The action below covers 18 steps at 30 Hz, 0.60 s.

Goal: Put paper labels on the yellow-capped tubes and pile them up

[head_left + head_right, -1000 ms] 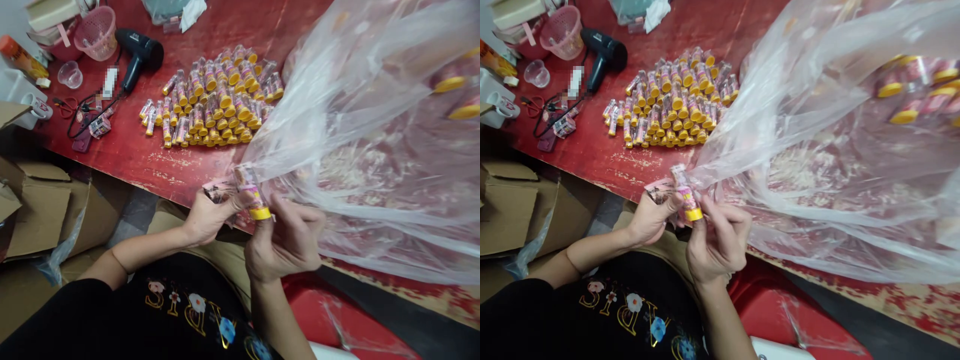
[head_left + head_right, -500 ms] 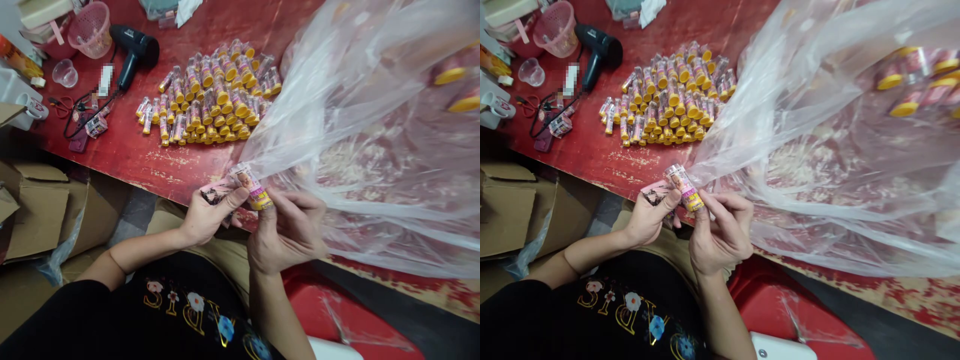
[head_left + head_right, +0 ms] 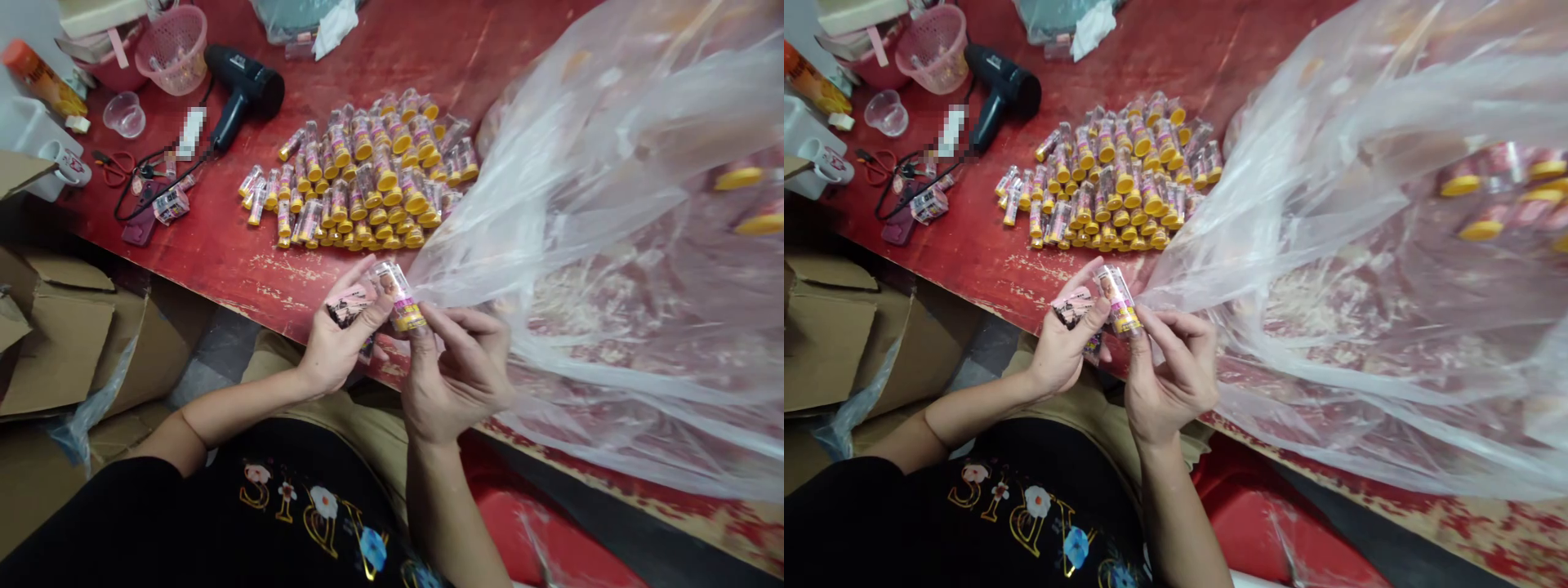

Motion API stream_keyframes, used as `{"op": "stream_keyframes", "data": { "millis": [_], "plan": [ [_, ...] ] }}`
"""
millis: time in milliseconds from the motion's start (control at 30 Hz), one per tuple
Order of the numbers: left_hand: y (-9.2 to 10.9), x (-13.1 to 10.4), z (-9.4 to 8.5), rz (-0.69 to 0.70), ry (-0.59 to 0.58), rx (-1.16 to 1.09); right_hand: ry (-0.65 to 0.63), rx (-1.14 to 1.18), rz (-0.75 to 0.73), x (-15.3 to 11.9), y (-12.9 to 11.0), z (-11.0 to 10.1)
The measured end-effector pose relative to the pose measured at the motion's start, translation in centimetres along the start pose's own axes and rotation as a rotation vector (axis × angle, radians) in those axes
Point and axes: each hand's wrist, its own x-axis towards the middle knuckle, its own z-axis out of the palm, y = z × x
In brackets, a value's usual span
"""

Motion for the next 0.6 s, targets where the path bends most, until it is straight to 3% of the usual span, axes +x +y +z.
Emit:
{"op": "stream_keyframes", "data": {
  "millis": [433, 533, 600],
  "plan": [
    [0.0, 0.8, -0.6, 0.031, -0.043, -0.023, -0.013, -0.019, -0.081, 0.0, -0.1, 0.6],
    [0.6, 1.6, -0.7, -0.005, -0.005, -0.084, -0.028, -0.020, -0.160, 1.9, 1.2, 2.4],
    [1.2, 2.1, -0.9, -0.062, 0.037, -0.137, -0.032, -0.029, -0.220, 4.0, 2.8, 5.0]
  ]
}}
